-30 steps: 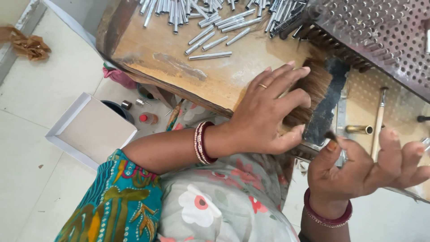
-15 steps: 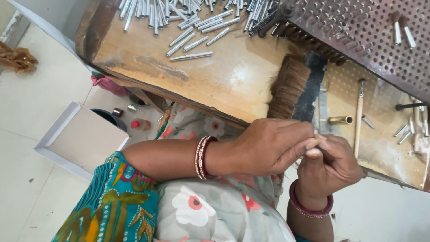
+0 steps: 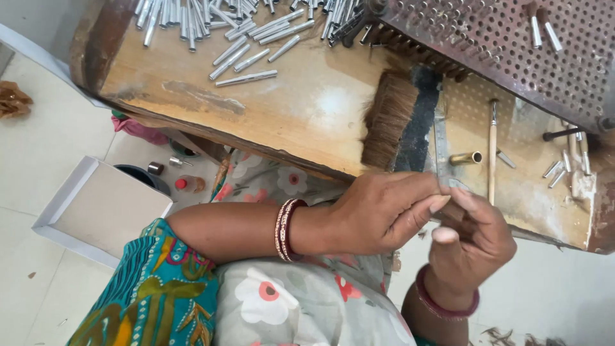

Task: Assembling small metal brush components by inserting parts into tubes and placing them in a grid.

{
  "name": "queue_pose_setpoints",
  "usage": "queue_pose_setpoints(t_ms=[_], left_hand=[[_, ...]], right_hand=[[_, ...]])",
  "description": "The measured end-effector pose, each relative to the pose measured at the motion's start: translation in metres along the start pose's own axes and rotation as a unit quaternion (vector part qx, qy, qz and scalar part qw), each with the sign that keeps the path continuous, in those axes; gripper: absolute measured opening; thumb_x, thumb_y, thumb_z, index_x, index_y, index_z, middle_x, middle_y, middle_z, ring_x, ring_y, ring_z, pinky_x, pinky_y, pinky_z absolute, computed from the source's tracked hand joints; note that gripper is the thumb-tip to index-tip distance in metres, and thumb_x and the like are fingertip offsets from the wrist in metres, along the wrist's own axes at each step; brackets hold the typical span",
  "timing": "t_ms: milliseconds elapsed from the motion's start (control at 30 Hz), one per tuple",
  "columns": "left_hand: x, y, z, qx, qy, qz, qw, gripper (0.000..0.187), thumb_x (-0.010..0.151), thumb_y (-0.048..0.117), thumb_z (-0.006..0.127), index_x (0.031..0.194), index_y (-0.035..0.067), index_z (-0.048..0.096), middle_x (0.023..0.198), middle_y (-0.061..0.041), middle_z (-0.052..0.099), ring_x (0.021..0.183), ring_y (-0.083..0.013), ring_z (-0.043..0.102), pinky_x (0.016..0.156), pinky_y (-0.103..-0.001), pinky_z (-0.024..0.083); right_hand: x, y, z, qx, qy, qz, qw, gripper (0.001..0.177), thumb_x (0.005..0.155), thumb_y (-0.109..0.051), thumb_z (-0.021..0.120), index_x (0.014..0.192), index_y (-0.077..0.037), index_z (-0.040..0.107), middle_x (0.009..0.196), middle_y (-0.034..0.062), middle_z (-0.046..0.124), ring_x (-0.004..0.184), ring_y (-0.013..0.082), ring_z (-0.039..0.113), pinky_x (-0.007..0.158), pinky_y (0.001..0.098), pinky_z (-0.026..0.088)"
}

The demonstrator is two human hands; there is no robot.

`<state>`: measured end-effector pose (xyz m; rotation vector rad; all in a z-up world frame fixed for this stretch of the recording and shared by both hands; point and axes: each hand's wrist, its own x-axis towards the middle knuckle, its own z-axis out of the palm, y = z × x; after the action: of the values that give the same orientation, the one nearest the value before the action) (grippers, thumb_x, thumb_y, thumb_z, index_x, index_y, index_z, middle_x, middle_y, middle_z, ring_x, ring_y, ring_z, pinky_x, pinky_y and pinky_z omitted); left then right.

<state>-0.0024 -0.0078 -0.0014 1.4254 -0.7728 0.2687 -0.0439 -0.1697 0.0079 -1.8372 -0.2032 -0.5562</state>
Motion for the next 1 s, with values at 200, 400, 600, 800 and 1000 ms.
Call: queue_pose_setpoints(t_ms=[200,400,600,800,1000], left_hand=[[-0.001,-0.008,0.006,0.024,-0.001,-0.017,1.0,0.02,0.114,0.023,0.053,0.104,0.007,0.057,0.083,-0.012,0.06,0.075,-0.0308,0.065,0.064,-0.038,0.05],[0.048,-0.019,0.004,0.209,0.063,0.064,0.974,0.041,0.096,0.026,0.065,0.128,0.006,0.048,0.095,-0.012,0.067,0.08,-0.0313,0.068,0.067,-0.04,0.052],[0.069,-0.07,0.078,0.336,-0.064,0.018,0.94,0.07,0.089,0.017,0.065,0.152,0.006,0.036,0.081,-0.012,0.071,0.072,-0.0311,0.072,0.061,-0.045,0.054],[0.064,-0.063,0.072,0.302,-0.109,-0.031,0.947,0.066,0.09,0.014,0.064,0.15,0.007,0.036,0.075,-0.012,0.071,0.068,-0.0341,0.073,0.053,-0.047,0.053],[0.057,-0.068,0.071,0.289,-0.117,-0.01,0.95,0.071,0.087,0.011,0.065,0.151,0.007,0.034,0.08,-0.013,0.071,0.071,-0.0352,0.072,0.054,-0.047,0.052]], right_hand=[[-0.008,0.063,-0.015,0.051,0.074,-0.134,0.987,0.035,0.104,-0.026,0.082,0.102,0.004,0.064,0.092,0.0137,0.07,0.077,0.0124,0.065,0.072,0.0204,0.052],[0.025,0.069,-0.052,-0.006,0.109,-0.054,0.993,0.03,0.117,-0.021,0.072,0.112,0.005,0.06,0.105,0.0147,0.071,0.089,0.0137,0.068,0.081,0.0234,0.058],[0.038,0.093,-0.064,-0.083,0.062,-0.013,0.995,0.026,0.121,-0.015,0.069,0.107,0.005,0.061,0.092,0.0048,0.067,0.078,0.0038,0.056,0.07,0.016,0.043],[0.036,0.076,-0.071,-0.056,0.023,0.015,0.998,0.018,0.116,-0.008,0.07,0.107,0.006,0.061,0.089,0.0024,0.067,0.075,0.0019,0.056,0.068,0.0141,0.042],[0.047,0.056,-0.087,-0.187,-0.071,0.021,0.98,0.012,0.115,0.0,0.071,0.106,0.008,0.068,0.085,0.0043,0.068,0.076,0.0036,0.057,0.07,0.0168,0.044]])
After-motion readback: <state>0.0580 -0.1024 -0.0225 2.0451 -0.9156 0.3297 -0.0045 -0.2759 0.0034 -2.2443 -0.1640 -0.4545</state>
